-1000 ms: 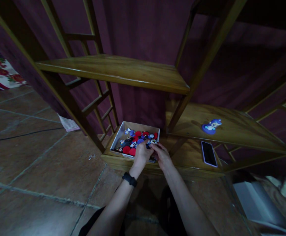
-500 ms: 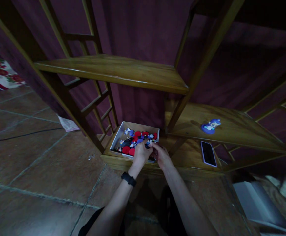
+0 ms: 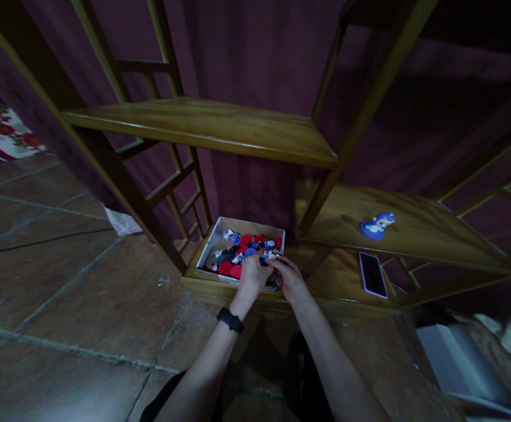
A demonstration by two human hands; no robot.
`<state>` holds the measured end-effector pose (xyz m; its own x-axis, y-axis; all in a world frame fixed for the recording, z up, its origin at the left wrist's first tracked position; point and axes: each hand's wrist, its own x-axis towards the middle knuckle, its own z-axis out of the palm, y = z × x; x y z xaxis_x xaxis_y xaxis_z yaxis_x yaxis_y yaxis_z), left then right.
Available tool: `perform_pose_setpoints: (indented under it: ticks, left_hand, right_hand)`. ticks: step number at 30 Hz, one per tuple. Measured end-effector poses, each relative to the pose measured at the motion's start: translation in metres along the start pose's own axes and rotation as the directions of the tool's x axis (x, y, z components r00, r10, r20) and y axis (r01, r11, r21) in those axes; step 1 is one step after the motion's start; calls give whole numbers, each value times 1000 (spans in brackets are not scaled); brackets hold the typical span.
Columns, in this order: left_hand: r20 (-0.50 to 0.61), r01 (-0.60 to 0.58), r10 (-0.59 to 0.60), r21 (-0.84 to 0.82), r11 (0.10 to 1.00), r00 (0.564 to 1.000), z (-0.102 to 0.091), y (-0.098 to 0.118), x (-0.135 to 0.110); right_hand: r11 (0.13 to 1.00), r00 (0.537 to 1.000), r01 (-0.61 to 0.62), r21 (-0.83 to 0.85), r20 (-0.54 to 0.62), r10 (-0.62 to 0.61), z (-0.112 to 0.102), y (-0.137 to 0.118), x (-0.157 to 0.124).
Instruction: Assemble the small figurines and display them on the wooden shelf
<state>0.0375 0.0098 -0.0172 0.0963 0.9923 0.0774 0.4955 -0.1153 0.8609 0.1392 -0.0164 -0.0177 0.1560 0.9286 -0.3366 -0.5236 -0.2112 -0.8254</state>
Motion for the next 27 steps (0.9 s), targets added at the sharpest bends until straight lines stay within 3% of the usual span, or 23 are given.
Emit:
perform_pose_setpoints:
  ticks: [9, 15, 27]
  left_hand:
    - [-18, 12, -11, 45, 999, 1000, 0, 0, 0]
    - [-7, -44, 44, 23, 999, 999, 1, 0, -1]
    - [14, -4, 3, 55, 998, 1000, 1, -1, 0]
  right_hand:
    - [1000, 1000, -18, 18, 6, 18, 0, -1, 0]
    - [1000, 1000, -1, 28, 10, 1, -1, 1, 1]
    - [1000, 1000, 5, 23, -10, -5, 0, 1, 0]
